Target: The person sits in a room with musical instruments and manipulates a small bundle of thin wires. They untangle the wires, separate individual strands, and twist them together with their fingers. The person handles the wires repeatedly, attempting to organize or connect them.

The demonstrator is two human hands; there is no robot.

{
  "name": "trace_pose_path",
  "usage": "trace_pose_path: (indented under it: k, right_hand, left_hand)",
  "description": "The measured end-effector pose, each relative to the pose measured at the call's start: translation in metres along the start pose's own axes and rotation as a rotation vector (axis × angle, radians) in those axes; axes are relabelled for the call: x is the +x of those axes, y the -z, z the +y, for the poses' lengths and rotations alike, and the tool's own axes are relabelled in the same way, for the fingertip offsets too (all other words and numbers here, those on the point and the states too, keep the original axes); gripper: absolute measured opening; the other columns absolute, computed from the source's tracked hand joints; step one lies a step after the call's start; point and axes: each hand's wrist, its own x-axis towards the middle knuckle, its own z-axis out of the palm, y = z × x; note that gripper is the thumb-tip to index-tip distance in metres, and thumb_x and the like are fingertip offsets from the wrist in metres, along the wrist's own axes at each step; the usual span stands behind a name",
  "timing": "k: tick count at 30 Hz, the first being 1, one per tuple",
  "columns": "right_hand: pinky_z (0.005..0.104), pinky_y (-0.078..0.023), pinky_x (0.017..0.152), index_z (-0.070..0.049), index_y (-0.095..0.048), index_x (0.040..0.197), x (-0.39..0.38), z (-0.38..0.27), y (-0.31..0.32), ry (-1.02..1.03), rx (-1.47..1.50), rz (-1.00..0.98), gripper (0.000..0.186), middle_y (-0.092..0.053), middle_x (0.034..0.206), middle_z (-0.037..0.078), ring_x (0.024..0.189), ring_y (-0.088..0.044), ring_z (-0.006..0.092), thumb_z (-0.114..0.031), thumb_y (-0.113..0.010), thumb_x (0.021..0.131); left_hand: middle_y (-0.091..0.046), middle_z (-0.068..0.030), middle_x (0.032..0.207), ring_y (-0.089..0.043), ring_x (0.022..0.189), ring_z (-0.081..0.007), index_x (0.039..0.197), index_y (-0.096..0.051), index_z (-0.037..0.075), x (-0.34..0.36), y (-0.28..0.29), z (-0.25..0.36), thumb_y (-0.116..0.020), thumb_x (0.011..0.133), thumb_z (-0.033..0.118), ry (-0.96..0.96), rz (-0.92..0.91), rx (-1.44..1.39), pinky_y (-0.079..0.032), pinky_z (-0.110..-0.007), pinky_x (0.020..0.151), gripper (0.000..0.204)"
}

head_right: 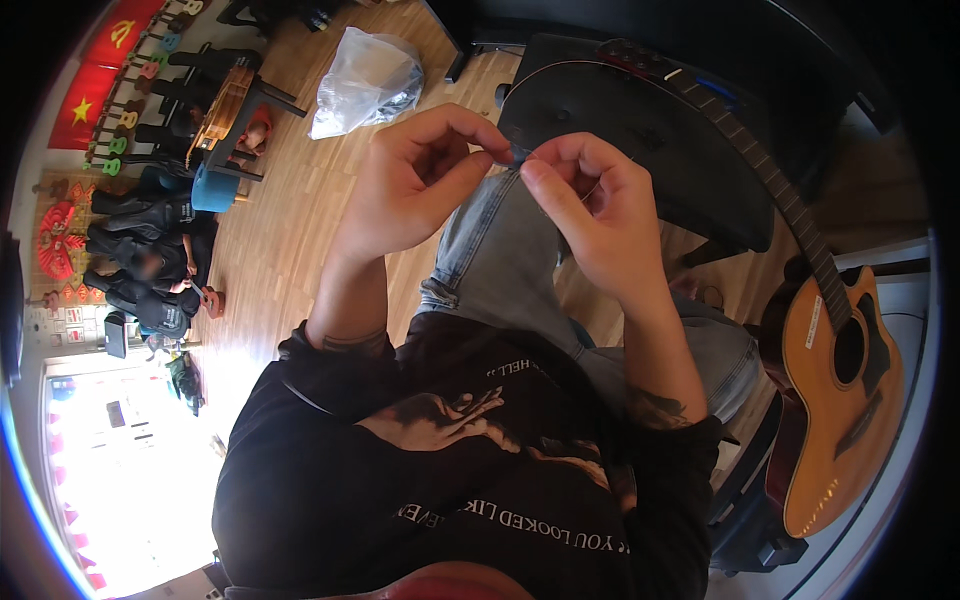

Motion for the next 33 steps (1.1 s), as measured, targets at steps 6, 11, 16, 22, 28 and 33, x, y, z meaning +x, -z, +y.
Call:
trace_pose_path:
  k: [6,11,16,22,28,33]
  right_hand:
    - [0.0179,-0.037,0.060,0.000,-0.064,0.103,0.003,0.009,-0.004,0.007,-0.134,-0.073,0.016,-0.055,0.076,-0.006,0.069,-0.048,0.0001,-0.011,-0.068,0.091]
    - [0.0202,-0.039,0.064,0.003,-0.060,0.113,0.015,0.007,0.017,-0.023,0.189,-0.014,0.024,-0.056,0.084,0.000,0.076,-0.051,0.0054,-0.012,-0.057,0.094]
    - [0.0260,-0.043,0.074,0.008,-0.057,0.119,0.018,-0.006,0.038,0.060,0.331,0.007,0.034,-0.065,0.099,0.013,0.083,-0.058,0.0170,-0.008,-0.044,0.092]
    - [0.0279,-0.050,0.080,0.005,-0.059,0.117,0.011,-0.012,0.017,0.034,0.011,0.126,0.025,-0.068,0.108,0.015,0.094,-0.067,0.0200,-0.006,-0.051,0.097]
    - [0.0284,-0.053,0.081,0.004,-0.062,0.110,0.013,-0.020,-0.003,0.084,-0.023,0.069,0.017,-0.069,0.105,0.012,0.093,-0.067,0.0171,-0.006,-0.056,0.097]
    - [0.0283,-0.053,0.082,0.004,-0.063,0.108,0.013,-0.019,-0.015,0.144,-0.081,0.054,0.015,-0.069,0.105,0.012,0.097,-0.067,0.0171,-0.001,-0.059,0.095]
  left_hand:
    - [-0.069,-0.0106,0.098,-0.041,0.066,-0.0012,0.110,-0.059,0.001,-0.001,0.008,-0.008,-0.041,0.096,-0.005,-0.011,-0.057,-0.371,-0.033,-0.016,0.058,0.024]
    - [-0.071,-0.0121,0.102,-0.040,0.064,-0.0023,0.103,-0.057,0.005,-0.007,0.034,-0.019,-0.041,0.099,-0.001,-0.073,0.155,-0.265,-0.035,-0.018,0.058,0.018]
    - [-0.072,-0.0059,0.097,-0.043,0.064,0.0007,0.100,-0.064,0.002,-0.005,0.029,-0.023,-0.043,0.098,-0.004,0.009,0.252,-0.167,-0.036,-0.017,0.058,0.022]
    - [-0.051,0.0069,0.071,-0.035,0.059,0.0017,0.106,-0.067,0.001,0.006,-0.026,-0.017,-0.067,0.087,-0.003,0.047,0.190,-0.307,-0.027,-0.016,0.052,0.019]
    - [-0.052,0.0076,0.069,-0.033,0.058,0.0022,0.106,-0.067,0.001,0.014,-0.027,-0.013,-0.075,0.083,0.001,-0.041,0.170,-0.302,-0.025,-0.016,0.050,0.024]
    - [-0.054,0.0076,0.070,-0.032,0.056,0.0026,0.101,-0.068,0.001,0.010,-0.022,-0.014,-0.076,0.081,-0.002,-0.053,0.239,-0.292,-0.024,-0.016,0.048,0.022]
